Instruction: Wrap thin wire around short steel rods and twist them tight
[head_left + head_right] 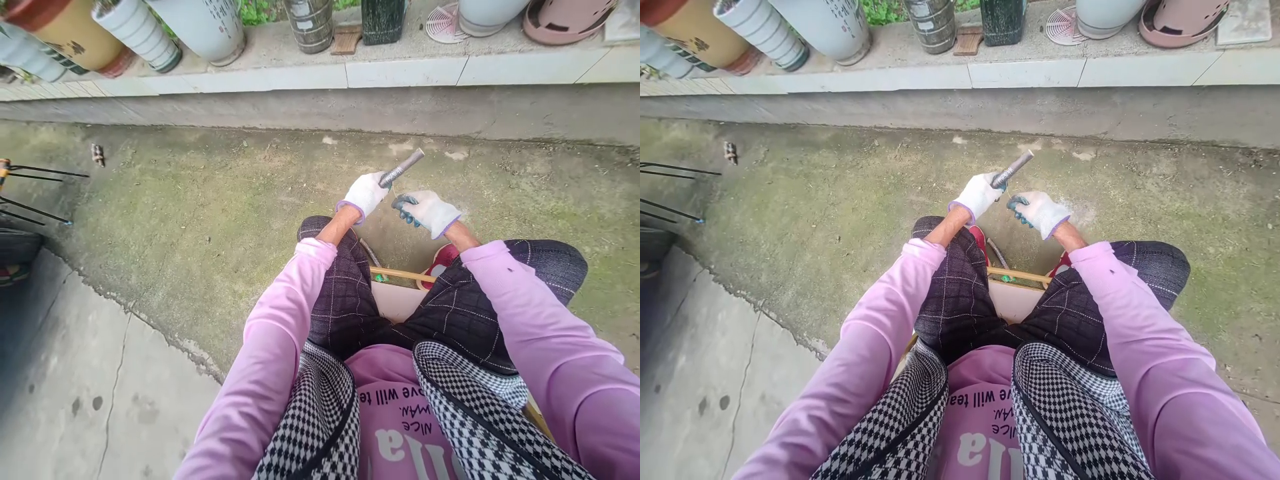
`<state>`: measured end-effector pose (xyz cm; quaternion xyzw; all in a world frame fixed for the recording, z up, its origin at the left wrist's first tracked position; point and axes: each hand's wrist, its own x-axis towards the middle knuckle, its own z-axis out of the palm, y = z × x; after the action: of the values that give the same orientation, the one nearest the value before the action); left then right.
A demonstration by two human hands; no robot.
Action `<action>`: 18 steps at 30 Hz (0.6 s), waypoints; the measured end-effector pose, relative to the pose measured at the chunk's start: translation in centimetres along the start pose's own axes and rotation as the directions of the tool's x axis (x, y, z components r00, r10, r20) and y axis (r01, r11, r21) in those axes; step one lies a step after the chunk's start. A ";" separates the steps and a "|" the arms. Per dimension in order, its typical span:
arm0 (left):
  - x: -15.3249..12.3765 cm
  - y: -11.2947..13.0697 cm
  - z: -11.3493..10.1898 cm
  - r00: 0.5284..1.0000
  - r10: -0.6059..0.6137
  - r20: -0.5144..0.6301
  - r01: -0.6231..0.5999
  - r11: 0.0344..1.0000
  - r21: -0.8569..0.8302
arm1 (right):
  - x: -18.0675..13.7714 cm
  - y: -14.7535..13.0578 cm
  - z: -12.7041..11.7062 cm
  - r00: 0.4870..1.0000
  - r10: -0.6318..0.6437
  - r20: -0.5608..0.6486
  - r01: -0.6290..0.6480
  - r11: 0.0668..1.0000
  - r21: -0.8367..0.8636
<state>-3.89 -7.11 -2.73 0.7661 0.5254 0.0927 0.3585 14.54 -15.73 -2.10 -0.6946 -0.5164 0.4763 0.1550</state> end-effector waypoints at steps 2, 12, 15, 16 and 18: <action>0.0 0.1 -0.3 0.999 -0.043 0.005 0.042 0.995 0.090 | -0.7 -0.1 0.9 0.997 -0.032 0.069 0.038 0.996 -0.083; -2.9 0.2 -0.3 0.950 -0.016 0.311 -0.229 0.641 0.732 | -1.5 0.7 -2.0 0.994 -0.090 0.061 0.100 0.977 -0.190; -3.4 0.6 0.5 0.879 0.097 0.466 -0.435 0.564 0.702 | -0.6 1.3 -4.4 0.996 -0.071 -0.047 0.058 0.971 -0.234; -3.5 0.7 0.7 0.856 0.136 0.498 -0.488 0.530 0.693 | -0.3 1.5 -4.9 0.995 -0.059 -0.084 0.038 0.970 -0.241; -3.7 0.9 0.8 0.841 0.201 0.501 -0.528 0.502 0.685 | 0.2 1.8 -5.3 0.989 -0.030 -0.143 -0.001 0.978 -0.211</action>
<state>-4.35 -10.85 -1.85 0.9404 0.2570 -0.2199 0.0342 19.97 -14.84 -0.82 -0.7362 -0.5562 0.3660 0.1214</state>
